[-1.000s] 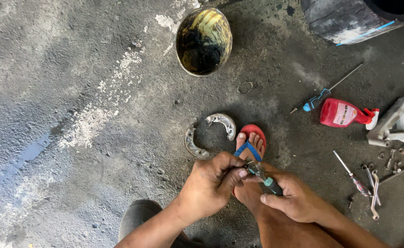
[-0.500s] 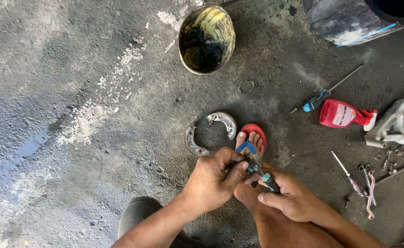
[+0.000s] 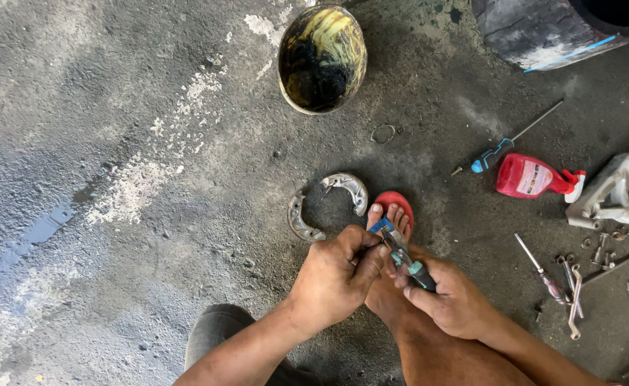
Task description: The person removes the brake assembly from the rear wheel hub, cleans it with a rag, and reassembles the brake shoes and springs. They use pliers to adjust the spring tension and place the assembly back onto the hub.
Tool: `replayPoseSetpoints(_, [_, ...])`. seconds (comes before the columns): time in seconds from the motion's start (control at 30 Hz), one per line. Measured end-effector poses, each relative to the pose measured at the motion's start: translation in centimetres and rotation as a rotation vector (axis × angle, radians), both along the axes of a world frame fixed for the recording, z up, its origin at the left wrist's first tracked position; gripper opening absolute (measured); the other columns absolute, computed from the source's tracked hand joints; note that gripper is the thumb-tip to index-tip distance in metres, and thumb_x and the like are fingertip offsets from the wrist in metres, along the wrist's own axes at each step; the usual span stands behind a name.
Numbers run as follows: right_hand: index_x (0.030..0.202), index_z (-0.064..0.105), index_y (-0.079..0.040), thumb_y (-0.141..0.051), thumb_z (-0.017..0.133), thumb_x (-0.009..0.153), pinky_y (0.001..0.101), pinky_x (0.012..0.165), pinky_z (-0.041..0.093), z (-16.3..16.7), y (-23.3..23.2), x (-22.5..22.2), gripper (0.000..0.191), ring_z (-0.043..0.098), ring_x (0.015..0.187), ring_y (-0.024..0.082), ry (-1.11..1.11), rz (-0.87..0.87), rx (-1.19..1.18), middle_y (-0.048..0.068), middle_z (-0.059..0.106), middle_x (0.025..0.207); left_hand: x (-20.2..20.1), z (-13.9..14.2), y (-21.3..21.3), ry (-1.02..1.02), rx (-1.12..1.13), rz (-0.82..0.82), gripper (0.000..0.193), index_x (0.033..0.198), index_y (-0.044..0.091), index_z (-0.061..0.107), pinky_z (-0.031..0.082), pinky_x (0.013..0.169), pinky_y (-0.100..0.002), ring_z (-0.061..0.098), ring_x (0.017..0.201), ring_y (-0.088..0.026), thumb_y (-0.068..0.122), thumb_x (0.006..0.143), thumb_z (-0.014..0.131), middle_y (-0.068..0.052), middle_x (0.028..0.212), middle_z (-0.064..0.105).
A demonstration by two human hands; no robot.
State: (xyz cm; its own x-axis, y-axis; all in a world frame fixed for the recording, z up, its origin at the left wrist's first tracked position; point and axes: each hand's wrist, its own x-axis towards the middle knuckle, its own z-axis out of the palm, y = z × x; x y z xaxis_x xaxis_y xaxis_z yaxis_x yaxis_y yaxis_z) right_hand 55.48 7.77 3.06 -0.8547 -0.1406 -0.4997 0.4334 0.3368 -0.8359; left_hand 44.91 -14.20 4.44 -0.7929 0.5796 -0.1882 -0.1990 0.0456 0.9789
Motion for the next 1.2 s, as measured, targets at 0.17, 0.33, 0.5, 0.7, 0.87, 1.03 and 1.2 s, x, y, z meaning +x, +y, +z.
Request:
replayPoseSetpoints(0.17, [0.084, 0.063, -0.003, 0.002, 0.060, 0.078, 0.0328, 0.081, 0.056, 0.0, -0.5, -0.4, 0.008, 0.068, 0.087, 0.016, 0.025, -0.022, 0.120, 0.006, 0.069, 0.097, 0.0, 0.1, 0.1, 0.040, -0.176, 0.014, 0.016, 0.103, -0.001, 0.067, 0.060, 0.058, -0.030, 0.077, 0.068, -0.018, 0.013, 0.096, 0.069, -0.014, 0.079, 0.076])
replayPoseSetpoints(0.33, [0.088, 0.067, -0.002, 0.002, 0.062, 0.079, 0.0326, 0.076, 0.055, 0.1, -1.1, -0.9, 0.011, 0.070, 0.082, 0.018, -0.057, -0.065, 0.254, 0.006, 0.070, 0.095, 0.1, -0.3, 0.3, 0.012, -0.208, 0.019, 0.016, 0.103, 0.000, 0.066, 0.061, 0.057, -0.030, 0.077, 0.066, -0.017, 0.014, 0.095, 0.069, -0.012, 0.079, 0.076])
replayPoseSetpoints(0.5, [0.098, 0.064, -0.002, 0.003, 0.064, 0.078, 0.0354, 0.073, 0.056, 0.0, -1.0, -1.4, 0.021, 0.070, 0.084, 0.026, 0.165, 0.020, 0.421, 0.010, 0.065, 0.101, 0.3, -0.7, 0.4, -0.060, -0.159, 0.049, 0.014, 0.101, 0.000, 0.065, 0.061, 0.059, -0.028, 0.076, 0.067, -0.014, 0.013, 0.096, 0.068, -0.009, 0.077, 0.076])
replayPoseSetpoints(0.7, [0.100, 0.061, 0.000, 0.005, 0.066, 0.073, 0.0431, 0.075, 0.054, -0.4, -1.0, -1.9, 0.028, 0.065, 0.093, 0.038, 0.316, 0.076, 0.520, 0.016, 0.060, 0.105, 0.4, -1.1, 0.4, -0.072, -0.119, 0.098, 0.014, 0.097, -0.002, 0.065, 0.061, 0.058, -0.028, 0.075, 0.066, -0.012, 0.011, 0.097, 0.070, -0.010, 0.074, 0.075])
replayPoseSetpoints(0.87, [0.100, 0.060, 0.002, 0.006, 0.067, 0.071, 0.0441, 0.076, 0.054, -0.1, -1.2, -2.4, 0.031, 0.064, 0.095, 0.039, 0.333, 0.081, 0.562, 0.017, 0.059, 0.108, 0.5, -1.3, 0.4, -0.104, -0.080, 0.102, 0.014, 0.096, -0.004, 0.062, 0.062, 0.058, -0.026, 0.075, 0.066, -0.011, 0.009, 0.098, 0.068, -0.010, 0.076, 0.076])
replayPoseSetpoints(1.03, [0.100, 0.060, 0.001, 0.008, 0.066, 0.068, 0.0438, 0.081, 0.056, 0.2, -1.3, -2.7, 0.033, 0.064, 0.099, 0.037, 0.438, 0.113, 0.607, 0.016, 0.058, 0.110, 0.8, -1.2, 0.5, -0.124, -0.049, 0.102, 0.012, 0.096, -0.005, 0.061, 0.062, 0.057, -0.026, 0.075, 0.065, -0.012, 0.006, 0.098, 0.067, -0.010, 0.076, 0.075])
replayPoseSetpoints(1.2, [0.101, 0.060, 0.002, 0.009, 0.064, 0.069, 0.0414, 0.085, 0.057, 0.0, -1.1, -2.6, 0.034, 0.064, 0.103, 0.037, 0.494, 0.128, 0.619, 0.016, 0.058, 0.113, 1.0, -1.0, 0.6, -0.164, -0.003, 0.117, 0.011, 0.097, -0.005, 0.061, 0.062, 0.057, -0.026, 0.072, 0.066, -0.011, 0.005, 0.099, 0.066, -0.009, 0.075, 0.073])
